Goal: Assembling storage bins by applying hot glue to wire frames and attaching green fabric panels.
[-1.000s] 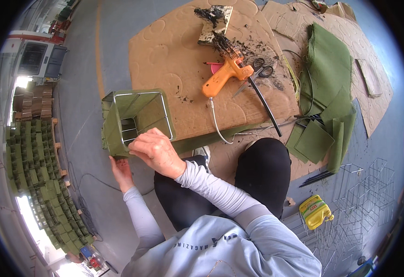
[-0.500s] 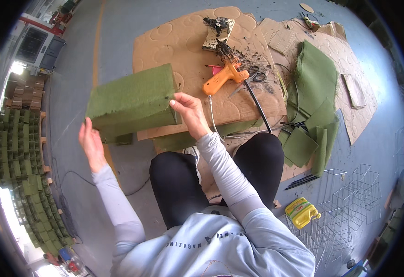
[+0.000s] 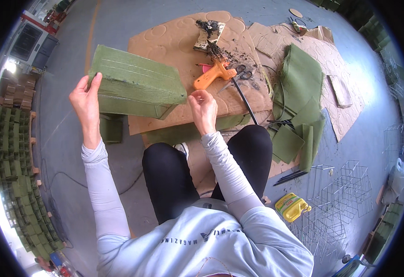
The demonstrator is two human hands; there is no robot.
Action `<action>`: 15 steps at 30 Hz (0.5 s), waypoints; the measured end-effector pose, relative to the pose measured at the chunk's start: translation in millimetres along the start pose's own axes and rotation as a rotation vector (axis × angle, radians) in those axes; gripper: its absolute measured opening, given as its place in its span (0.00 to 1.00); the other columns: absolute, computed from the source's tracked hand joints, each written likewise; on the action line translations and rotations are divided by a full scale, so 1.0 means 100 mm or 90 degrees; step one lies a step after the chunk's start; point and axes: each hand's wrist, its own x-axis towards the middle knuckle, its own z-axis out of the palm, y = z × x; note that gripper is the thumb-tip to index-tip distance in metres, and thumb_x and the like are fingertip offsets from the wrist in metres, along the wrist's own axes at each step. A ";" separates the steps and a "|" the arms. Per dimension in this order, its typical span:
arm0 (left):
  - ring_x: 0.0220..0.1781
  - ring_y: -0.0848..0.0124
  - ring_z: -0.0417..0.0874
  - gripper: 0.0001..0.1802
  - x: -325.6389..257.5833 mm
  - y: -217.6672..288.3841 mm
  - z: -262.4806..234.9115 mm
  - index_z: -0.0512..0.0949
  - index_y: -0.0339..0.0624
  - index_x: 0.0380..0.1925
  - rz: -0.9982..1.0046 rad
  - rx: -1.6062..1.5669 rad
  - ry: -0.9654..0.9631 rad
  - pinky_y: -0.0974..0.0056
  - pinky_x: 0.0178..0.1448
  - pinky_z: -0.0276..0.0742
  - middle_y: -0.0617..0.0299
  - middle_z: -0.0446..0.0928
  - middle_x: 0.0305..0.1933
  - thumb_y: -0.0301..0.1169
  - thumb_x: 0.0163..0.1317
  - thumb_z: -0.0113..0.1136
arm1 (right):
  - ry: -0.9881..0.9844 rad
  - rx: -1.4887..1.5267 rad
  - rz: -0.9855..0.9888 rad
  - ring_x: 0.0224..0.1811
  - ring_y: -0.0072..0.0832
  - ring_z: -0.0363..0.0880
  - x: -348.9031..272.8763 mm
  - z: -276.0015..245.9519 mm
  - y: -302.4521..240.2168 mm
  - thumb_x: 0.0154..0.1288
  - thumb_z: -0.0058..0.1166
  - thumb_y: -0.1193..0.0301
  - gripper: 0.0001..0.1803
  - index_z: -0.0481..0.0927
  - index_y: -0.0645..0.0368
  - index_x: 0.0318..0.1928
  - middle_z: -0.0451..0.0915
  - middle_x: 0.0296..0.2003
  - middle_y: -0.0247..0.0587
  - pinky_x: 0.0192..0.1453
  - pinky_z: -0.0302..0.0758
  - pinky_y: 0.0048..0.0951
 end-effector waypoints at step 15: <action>0.20 0.74 0.63 0.11 -0.52 0.35 0.51 0.79 0.28 0.33 0.144 0.195 -0.083 0.66 0.26 0.62 0.54 0.71 0.21 0.27 0.59 0.68 | -0.107 0.227 0.269 0.31 0.36 0.86 0.24 0.14 0.40 0.71 0.52 0.68 0.21 0.73 0.80 0.49 0.81 0.33 0.49 0.35 0.85 0.28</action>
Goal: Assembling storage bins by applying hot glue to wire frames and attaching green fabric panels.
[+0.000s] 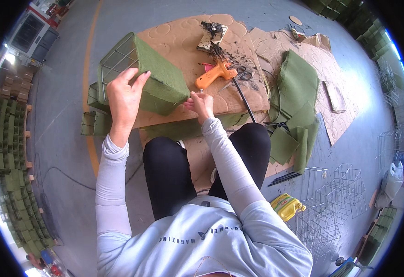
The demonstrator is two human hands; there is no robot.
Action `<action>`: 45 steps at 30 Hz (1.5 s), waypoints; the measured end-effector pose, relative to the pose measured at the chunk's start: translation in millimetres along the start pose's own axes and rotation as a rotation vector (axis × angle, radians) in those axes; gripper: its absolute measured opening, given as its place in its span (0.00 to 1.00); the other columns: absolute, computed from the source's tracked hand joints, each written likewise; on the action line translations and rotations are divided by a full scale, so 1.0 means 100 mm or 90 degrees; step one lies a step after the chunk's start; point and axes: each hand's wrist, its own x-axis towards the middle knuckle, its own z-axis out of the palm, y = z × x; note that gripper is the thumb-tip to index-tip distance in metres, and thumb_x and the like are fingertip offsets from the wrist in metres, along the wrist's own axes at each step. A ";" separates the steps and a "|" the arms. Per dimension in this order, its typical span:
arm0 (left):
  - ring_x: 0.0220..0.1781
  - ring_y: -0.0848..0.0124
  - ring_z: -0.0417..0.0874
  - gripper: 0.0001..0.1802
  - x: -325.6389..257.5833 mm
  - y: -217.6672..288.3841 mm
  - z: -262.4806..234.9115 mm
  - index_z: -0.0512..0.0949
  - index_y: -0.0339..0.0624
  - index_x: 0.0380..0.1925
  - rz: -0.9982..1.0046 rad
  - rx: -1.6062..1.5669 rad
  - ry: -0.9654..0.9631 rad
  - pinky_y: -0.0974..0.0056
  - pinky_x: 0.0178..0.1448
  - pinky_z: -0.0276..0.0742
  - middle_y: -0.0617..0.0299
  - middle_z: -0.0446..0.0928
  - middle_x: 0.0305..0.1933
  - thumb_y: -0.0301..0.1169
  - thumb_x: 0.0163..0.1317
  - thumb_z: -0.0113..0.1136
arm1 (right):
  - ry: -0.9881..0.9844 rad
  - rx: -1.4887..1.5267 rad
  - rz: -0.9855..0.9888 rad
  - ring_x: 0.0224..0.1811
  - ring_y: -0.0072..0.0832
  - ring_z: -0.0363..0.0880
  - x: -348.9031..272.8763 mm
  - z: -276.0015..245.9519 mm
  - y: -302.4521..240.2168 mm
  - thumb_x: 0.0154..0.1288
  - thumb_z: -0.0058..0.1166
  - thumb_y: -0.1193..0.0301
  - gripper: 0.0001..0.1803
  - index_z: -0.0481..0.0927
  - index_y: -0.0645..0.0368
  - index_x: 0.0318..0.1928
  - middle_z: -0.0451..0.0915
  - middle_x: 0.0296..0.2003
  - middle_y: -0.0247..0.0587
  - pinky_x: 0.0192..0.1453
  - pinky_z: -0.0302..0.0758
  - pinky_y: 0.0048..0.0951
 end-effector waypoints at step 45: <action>0.44 0.77 0.77 0.10 -0.79 -1.38 -0.03 0.80 0.32 0.42 -0.229 -0.582 0.282 0.72 0.52 0.71 0.63 0.81 0.44 0.27 0.65 0.64 | 0.054 -0.330 -0.446 0.26 0.36 0.81 0.34 0.29 -0.84 0.57 0.65 0.65 0.15 0.82 0.67 0.34 0.83 0.24 0.47 0.35 0.76 0.36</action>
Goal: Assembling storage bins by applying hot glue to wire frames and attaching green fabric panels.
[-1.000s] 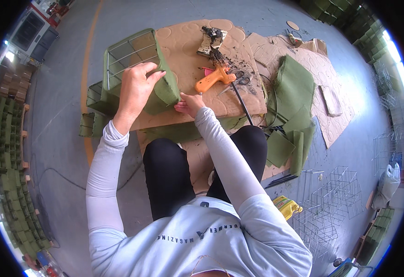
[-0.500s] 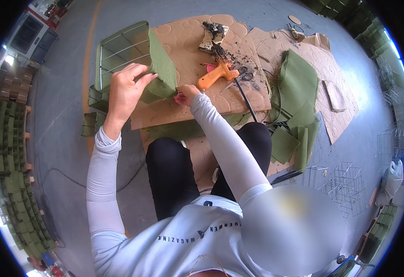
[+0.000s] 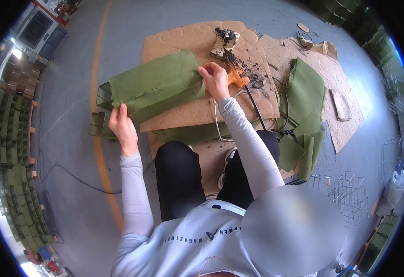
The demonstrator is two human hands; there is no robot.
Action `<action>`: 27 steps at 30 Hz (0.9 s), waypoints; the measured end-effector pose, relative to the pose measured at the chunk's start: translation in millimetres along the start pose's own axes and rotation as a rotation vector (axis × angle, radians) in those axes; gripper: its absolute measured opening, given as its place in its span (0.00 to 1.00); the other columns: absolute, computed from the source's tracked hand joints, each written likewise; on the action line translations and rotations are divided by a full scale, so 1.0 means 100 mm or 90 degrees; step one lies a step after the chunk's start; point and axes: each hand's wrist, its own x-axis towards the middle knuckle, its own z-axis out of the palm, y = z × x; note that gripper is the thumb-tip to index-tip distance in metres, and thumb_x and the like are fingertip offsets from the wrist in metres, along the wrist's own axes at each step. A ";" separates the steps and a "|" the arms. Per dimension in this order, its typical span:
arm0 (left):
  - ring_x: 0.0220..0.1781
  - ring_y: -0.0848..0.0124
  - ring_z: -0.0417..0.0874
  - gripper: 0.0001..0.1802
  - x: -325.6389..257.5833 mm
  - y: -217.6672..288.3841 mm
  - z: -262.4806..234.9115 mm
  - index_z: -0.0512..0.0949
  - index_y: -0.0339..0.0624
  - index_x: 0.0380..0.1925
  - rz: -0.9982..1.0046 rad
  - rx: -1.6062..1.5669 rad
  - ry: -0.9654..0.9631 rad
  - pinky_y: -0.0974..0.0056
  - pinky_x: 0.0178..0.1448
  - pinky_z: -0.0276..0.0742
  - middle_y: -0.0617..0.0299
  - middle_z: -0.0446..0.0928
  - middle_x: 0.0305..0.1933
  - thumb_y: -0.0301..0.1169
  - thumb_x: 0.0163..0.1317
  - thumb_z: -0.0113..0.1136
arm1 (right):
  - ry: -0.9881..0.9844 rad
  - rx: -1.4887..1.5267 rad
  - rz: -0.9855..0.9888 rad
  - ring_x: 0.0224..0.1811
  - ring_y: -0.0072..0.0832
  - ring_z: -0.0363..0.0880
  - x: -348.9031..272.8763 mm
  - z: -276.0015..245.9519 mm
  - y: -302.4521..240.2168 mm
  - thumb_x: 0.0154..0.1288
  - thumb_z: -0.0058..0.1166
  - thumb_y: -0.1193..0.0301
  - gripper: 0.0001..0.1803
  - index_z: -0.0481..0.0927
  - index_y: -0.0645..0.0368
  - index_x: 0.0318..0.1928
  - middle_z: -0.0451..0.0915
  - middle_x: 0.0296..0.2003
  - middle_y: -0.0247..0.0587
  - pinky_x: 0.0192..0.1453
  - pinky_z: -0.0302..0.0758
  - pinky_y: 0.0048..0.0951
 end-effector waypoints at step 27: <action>0.77 0.52 0.57 0.49 0.03 -0.20 0.35 0.55 0.28 0.70 0.344 0.945 -0.477 0.52 0.77 0.57 0.43 0.55 0.75 0.45 0.56 0.65 | -0.477 -0.525 -0.751 0.75 0.36 0.57 -0.08 0.60 -0.25 0.63 0.49 0.44 0.45 0.60 0.63 0.70 0.61 0.72 0.46 0.77 0.54 0.44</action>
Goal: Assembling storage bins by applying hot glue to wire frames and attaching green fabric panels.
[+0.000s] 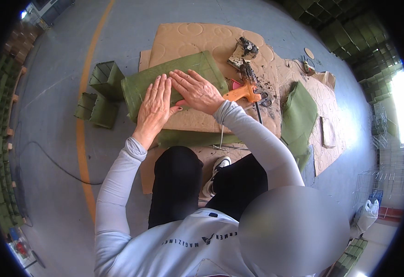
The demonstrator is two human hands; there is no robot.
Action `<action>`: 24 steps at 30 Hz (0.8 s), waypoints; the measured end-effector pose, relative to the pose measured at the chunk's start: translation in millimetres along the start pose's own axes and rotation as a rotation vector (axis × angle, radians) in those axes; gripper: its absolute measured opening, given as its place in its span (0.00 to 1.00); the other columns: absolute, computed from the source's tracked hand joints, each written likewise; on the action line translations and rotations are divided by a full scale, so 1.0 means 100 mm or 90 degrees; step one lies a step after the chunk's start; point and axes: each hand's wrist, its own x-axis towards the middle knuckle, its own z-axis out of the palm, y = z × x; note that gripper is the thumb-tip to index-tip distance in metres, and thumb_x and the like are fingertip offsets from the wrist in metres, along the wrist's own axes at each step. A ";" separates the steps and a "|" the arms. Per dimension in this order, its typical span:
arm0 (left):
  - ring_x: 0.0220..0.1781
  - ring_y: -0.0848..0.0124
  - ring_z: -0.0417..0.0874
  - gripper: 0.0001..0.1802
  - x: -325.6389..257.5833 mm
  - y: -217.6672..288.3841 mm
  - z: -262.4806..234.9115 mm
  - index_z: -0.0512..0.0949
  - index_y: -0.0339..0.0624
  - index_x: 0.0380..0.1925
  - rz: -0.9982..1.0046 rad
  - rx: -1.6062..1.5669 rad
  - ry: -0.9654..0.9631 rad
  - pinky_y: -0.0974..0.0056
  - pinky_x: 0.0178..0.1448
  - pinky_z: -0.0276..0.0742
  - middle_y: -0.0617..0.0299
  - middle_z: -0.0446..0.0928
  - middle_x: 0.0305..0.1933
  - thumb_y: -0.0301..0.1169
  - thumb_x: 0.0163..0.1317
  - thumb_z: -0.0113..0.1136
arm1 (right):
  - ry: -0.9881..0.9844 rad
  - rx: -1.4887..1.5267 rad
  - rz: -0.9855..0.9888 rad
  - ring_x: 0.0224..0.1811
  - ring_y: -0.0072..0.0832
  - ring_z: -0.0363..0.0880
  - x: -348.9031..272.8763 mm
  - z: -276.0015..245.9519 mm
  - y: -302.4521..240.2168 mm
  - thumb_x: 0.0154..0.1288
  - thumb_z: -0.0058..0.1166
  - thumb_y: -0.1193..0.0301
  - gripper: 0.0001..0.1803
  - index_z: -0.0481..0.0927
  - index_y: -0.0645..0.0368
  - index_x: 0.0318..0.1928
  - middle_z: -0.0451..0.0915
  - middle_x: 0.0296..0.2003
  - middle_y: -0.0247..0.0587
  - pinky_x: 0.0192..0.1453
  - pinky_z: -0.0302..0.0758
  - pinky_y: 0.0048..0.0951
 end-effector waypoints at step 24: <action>0.77 0.58 0.58 0.44 0.20 0.22 0.18 0.57 0.31 0.70 0.009 0.111 0.021 0.54 0.78 0.55 0.47 0.58 0.74 0.48 0.62 0.58 | 0.038 0.001 0.131 0.75 0.41 0.56 -0.37 -0.03 0.08 0.60 0.56 0.53 0.43 0.58 0.64 0.70 0.58 0.72 0.50 0.75 0.56 0.47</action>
